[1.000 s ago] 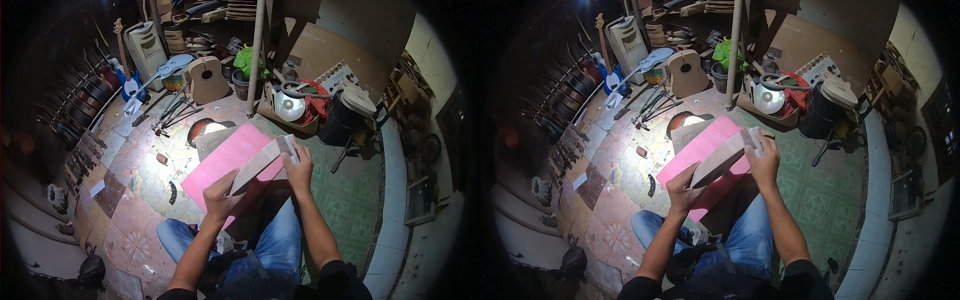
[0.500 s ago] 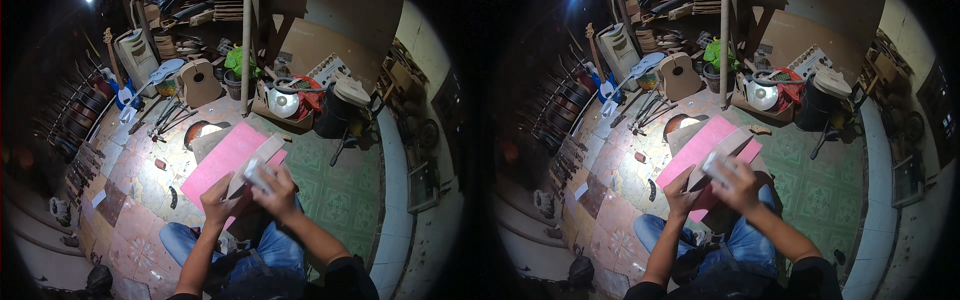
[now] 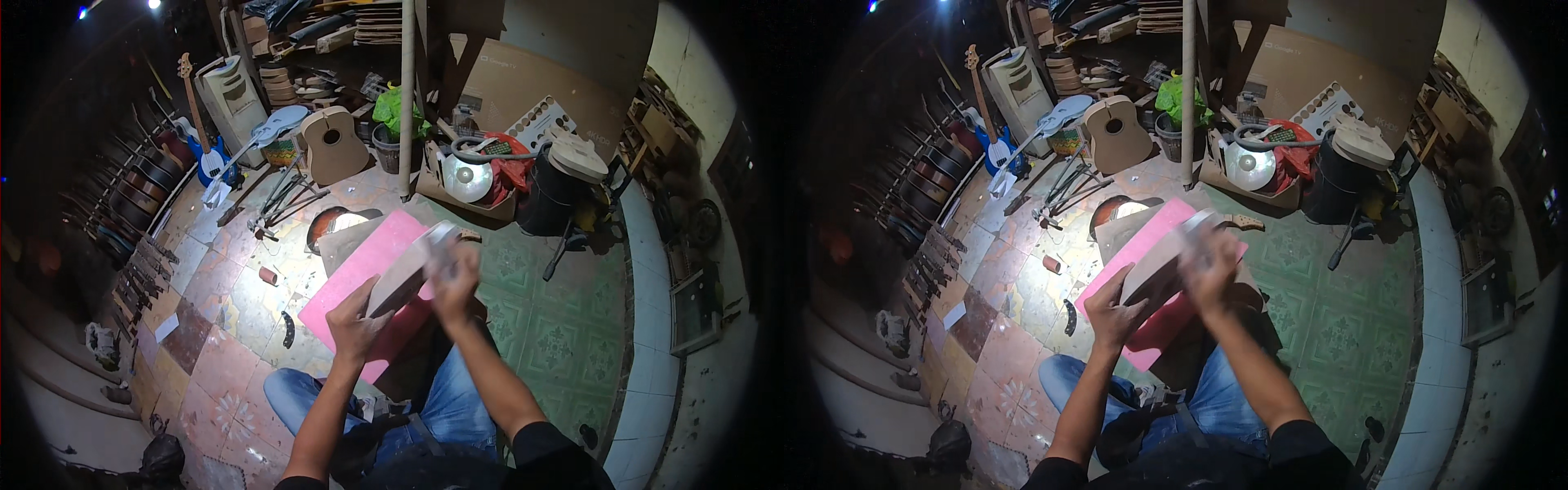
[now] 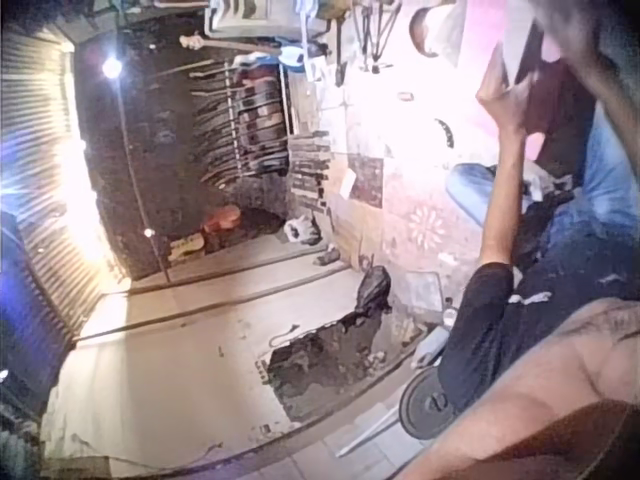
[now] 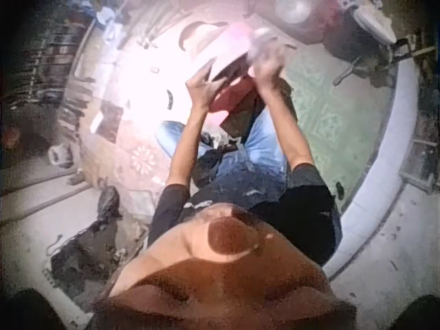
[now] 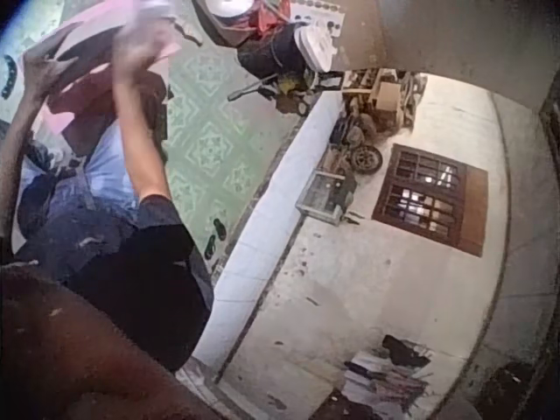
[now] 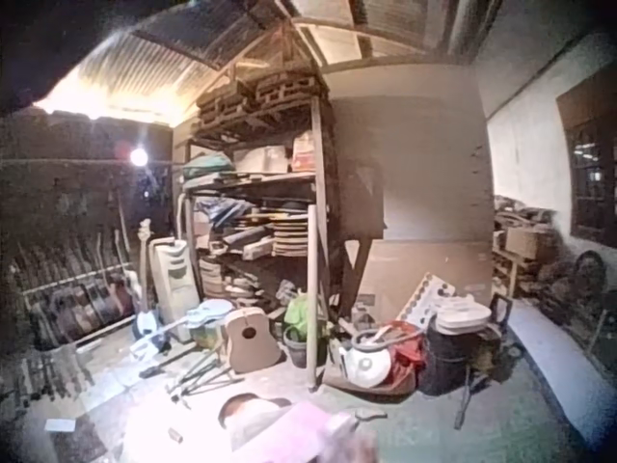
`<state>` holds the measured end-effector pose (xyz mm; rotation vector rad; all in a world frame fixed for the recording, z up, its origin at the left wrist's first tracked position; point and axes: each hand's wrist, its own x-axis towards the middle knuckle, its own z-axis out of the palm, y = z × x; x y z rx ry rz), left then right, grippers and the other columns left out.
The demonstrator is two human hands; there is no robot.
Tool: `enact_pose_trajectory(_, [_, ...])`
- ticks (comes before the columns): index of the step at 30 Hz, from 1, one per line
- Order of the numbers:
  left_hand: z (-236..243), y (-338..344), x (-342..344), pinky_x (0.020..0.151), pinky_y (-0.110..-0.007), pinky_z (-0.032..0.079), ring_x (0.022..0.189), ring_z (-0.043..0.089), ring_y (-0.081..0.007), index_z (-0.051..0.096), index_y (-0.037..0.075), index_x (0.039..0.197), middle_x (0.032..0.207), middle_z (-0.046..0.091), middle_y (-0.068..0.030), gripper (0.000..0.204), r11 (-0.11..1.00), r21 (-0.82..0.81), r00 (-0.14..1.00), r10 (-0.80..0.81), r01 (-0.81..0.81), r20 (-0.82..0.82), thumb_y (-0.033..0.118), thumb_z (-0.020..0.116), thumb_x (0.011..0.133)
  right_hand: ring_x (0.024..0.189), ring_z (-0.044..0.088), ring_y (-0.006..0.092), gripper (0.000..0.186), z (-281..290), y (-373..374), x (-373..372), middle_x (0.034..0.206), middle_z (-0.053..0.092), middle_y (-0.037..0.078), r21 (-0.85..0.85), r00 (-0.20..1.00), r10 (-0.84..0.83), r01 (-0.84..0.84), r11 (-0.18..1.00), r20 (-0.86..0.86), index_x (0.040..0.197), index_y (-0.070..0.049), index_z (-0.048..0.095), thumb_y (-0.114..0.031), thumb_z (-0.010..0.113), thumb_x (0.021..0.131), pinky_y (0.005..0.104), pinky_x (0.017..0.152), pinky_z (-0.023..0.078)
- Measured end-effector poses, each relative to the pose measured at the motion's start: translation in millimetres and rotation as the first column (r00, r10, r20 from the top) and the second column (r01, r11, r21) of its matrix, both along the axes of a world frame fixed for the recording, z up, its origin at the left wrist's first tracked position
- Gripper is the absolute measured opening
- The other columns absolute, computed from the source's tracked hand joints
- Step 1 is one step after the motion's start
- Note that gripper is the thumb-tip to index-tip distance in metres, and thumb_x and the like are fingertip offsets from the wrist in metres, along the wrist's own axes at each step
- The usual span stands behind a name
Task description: The person sands the sides and edges of a wooden guitar body using a sanding block. They move the block along the wood contours, wipe the surface by hand, and turn the guitar body over to sand the opposite side.
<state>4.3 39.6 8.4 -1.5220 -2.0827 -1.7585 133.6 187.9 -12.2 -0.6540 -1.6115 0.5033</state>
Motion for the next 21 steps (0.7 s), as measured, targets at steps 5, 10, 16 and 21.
enact_pose_trajectory(5, [-0.3, 1.1, -13.8, 0.091, -0.03, 0.057, 0.103, 0.074, -0.0192, 0.071, 0.0, 0.125, 0.115, 0.076, -0.0148, 0.064, 0.999, -0.033, 0.997, 0.003, 0.0, 0.079, -0.003, 0.083, 0.063, 0.096, 0.061, 0.0328, 0.048, -9.0, -0.6, -5.9, 0.105, 0.062, 0.017, 0.107, 0.993, 0.102, -0.107, 0.988, 0.054, 0.122, -0.001, 0.067, -0.022, 0.08, 0.081, 0.0479, 0.083, 0.05])
enact_pose_trajectory(10, [-3.7, 8.3, -18.6, 0.09, -0.03, 0.058, 0.102, 0.074, -0.019, 0.071, -0.001, 0.124, 0.113, 0.076, -0.0159, 0.063, 0.999, -0.033, 0.999, 0.033, -0.032, 0.029, -0.001, 0.083, 0.063, 0.088, 0.056, 0.0315, 0.046, -7.1, -5.5, -24.1, 0.101, 0.062, 0.014, 0.089, 0.994, 0.107, -0.105, 0.991, -0.025, 0.124, -0.001, 0.067, -0.02, 0.075, 0.083, 0.0478, 0.079, 0.047])
enact_pose_trajectory(16, [-0.9, 7.2, -21.0, 0.089, -0.029, 0.058, 0.1, 0.075, -0.018, 0.071, 0.0, 0.124, 0.111, 0.077, -0.015, 0.062, 1.0, -0.02, 0.999, 0.01, -0.009, 0.044, -0.001, 0.084, 0.063, 0.101, 0.06, 0.0356, 0.05, 0.4, 41.7, -22.9, 0.11, 0.061, 0.019, -0.069, 0.985, -0.167, 0.164, 0.984, -0.044, 0.129, -0.001, 0.063, -0.021, 0.074, 0.085, 0.0465, 0.088, 0.05])
enact_pose_trajectory(21, [-9.5, 8.4, -25.2, 0.082, -0.032, 0.061, 0.097, 0.077, -0.0241, 0.073, 0.008, 0.123, 0.108, 0.077, -0.0153, 0.063, 0.999, 0.001, 0.999, 0.048, -0.048, 0.014, 0.007, 0.089, 0.062, 0.103, 0.061, 0.0333, 0.047, 0.2, -16.4, -34.0, 0.108, 0.062, 0.02, 0.268, 0.995, 0.101, -0.103, 0.958, 0.021, 0.124, -0.004, 0.065, -0.029, 0.078, 0.086, 0.0471, 0.087, 0.051])
